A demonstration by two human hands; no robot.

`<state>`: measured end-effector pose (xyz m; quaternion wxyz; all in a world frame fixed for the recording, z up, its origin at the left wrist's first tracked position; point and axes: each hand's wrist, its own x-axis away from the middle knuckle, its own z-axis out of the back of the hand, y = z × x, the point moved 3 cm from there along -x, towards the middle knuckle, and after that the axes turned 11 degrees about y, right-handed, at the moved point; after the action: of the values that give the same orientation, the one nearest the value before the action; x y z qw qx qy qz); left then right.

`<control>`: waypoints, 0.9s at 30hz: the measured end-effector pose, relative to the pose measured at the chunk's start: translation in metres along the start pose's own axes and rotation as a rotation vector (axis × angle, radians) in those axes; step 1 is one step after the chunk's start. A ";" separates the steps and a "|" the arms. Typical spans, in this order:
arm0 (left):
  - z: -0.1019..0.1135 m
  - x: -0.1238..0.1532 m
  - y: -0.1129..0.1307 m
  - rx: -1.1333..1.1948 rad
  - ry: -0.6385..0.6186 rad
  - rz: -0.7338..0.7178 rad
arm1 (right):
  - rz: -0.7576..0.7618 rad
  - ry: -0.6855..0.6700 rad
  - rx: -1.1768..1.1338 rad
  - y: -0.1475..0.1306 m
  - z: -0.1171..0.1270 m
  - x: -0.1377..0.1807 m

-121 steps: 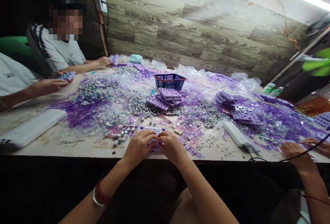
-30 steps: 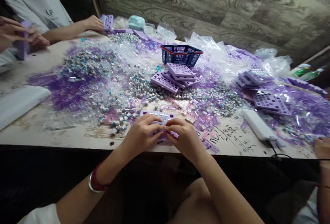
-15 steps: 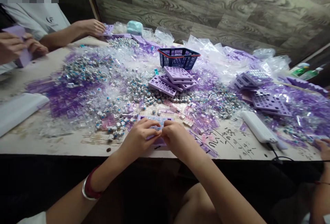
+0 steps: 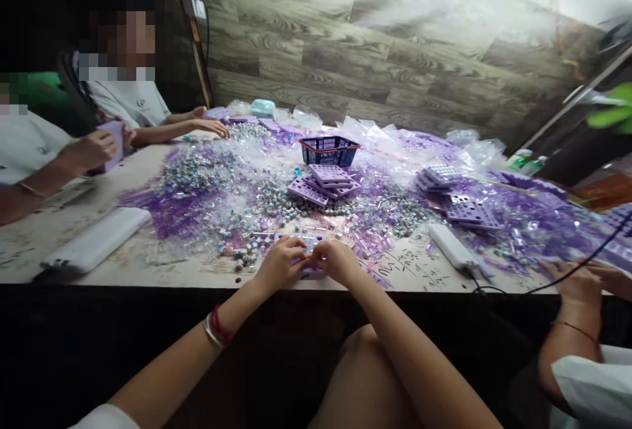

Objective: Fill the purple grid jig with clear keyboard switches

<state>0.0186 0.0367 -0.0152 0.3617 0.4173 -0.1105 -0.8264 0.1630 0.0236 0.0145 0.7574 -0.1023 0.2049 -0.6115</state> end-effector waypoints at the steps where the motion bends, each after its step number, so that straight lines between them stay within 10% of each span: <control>1: 0.001 0.001 0.000 0.002 0.004 -0.019 | 0.017 0.026 0.012 -0.001 -0.001 0.001; 6: 0.007 0.006 0.000 0.023 0.072 -0.098 | 0.086 0.186 -0.108 0.003 0.014 0.007; 15: 0.025 0.007 -0.008 0.158 0.306 0.047 | -0.027 0.434 -0.405 0.044 0.109 0.053; 27: 0.021 0.007 -0.010 0.096 0.239 0.140 | -0.188 0.284 0.259 0.082 0.068 -0.051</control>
<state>-0.0049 0.0364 -0.0111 0.4087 0.5209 -0.1349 -0.7372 0.2562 0.0856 0.0513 0.6672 0.0646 0.2189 -0.7091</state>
